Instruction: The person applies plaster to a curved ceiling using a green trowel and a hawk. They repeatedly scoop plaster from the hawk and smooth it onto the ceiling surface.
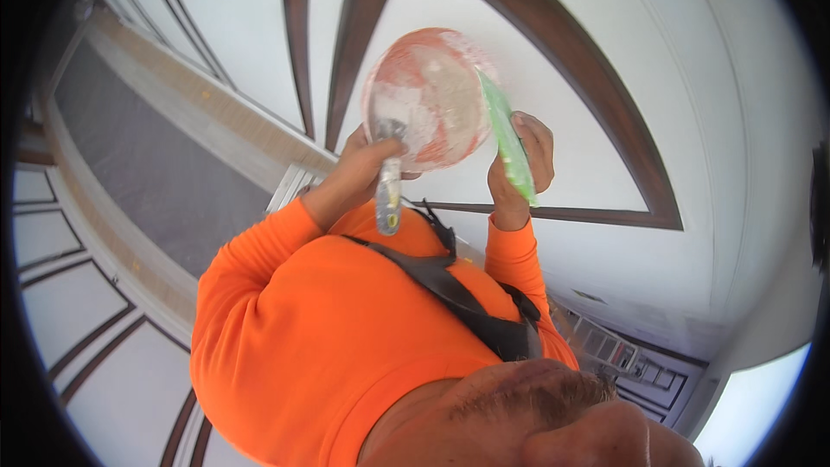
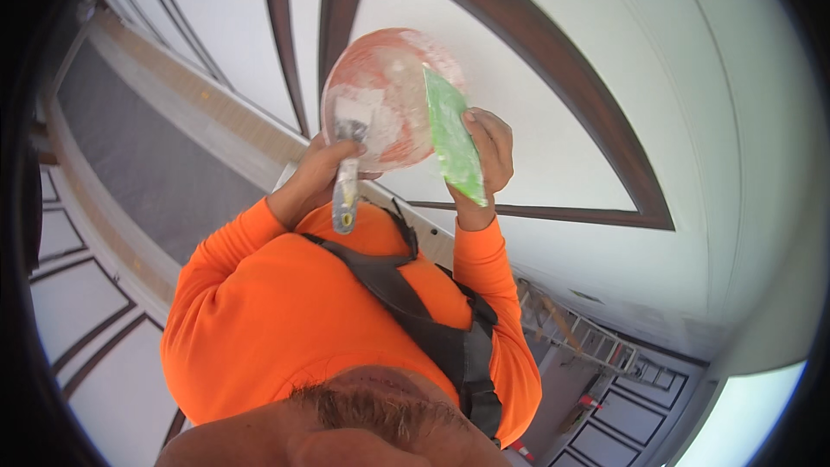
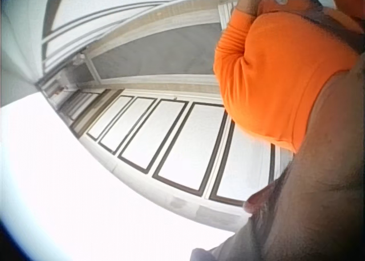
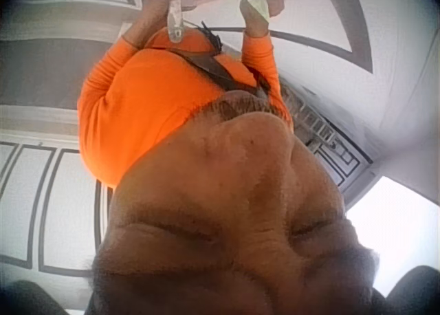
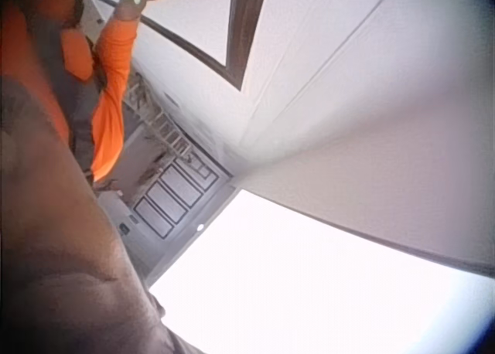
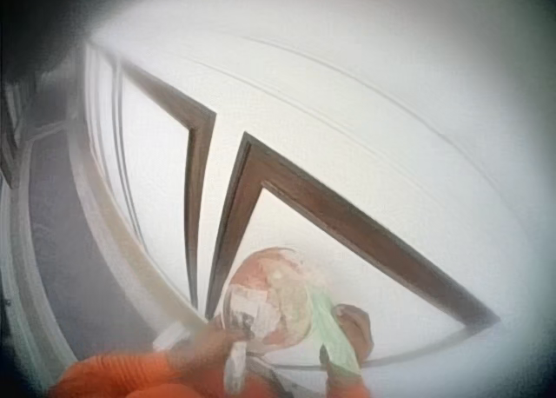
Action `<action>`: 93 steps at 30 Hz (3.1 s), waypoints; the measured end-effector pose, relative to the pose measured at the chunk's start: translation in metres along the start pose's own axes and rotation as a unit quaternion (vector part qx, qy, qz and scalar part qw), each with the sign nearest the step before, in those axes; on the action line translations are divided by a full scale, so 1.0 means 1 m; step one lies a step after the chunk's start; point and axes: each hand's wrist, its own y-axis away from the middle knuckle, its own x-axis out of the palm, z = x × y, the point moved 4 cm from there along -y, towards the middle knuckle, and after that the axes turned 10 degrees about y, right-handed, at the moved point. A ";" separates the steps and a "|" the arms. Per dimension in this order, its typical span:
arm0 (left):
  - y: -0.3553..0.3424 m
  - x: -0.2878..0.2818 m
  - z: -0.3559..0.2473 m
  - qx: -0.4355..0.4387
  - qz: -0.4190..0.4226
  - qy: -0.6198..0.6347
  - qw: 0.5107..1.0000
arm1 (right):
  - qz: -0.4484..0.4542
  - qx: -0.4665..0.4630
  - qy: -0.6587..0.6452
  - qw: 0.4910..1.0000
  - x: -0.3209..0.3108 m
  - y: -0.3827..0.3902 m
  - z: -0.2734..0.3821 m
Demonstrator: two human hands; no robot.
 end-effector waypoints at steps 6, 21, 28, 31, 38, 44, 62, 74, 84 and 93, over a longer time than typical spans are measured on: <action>0.008 0.003 -0.008 -0.042 -0.022 0.014 0.999 | -0.128 0.123 -0.016 0.984 -0.052 -0.070 -0.033; 0.010 0.005 -0.001 -0.040 -0.053 0.016 0.998 | -0.122 0.113 0.066 0.984 -0.186 -0.302 -0.093; 0.011 0.011 0.002 -0.007 -0.091 0.043 0.995 | -0.049 0.117 0.128 0.984 -0.197 -0.340 -0.104; 0.011 0.010 0.003 -0.013 -0.097 0.042 0.994 | -0.029 0.133 0.149 0.979 -0.201 -0.344 -0.114; 0.011 0.006 0.002 -0.015 -0.095 0.029 0.995 | -0.008 0.143 0.149 0.978 -0.188 -0.345 -0.113; 0.012 0.012 -0.001 -0.007 -0.090 0.023 0.996 | -0.024 0.143 0.167 0.975 -0.189 -0.345 -0.115; 0.010 0.008 0.001 -0.009 -0.079 0.035 0.996 | -0.020 0.140 0.171 0.975 -0.186 -0.344 -0.114; 0.010 0.008 0.003 0.003 -0.088 0.018 0.996 | -0.054 0.140 0.116 0.982 -0.182 -0.337 -0.120; 0.012 0.011 0.004 0.003 -0.094 0.022 0.995 | -0.067 0.145 0.073 0.984 -0.182 -0.328 -0.120; 0.008 -0.002 0.007 -0.032 -0.059 0.015 0.998 | -0.088 0.117 0.034 0.989 -0.174 -0.320 -0.116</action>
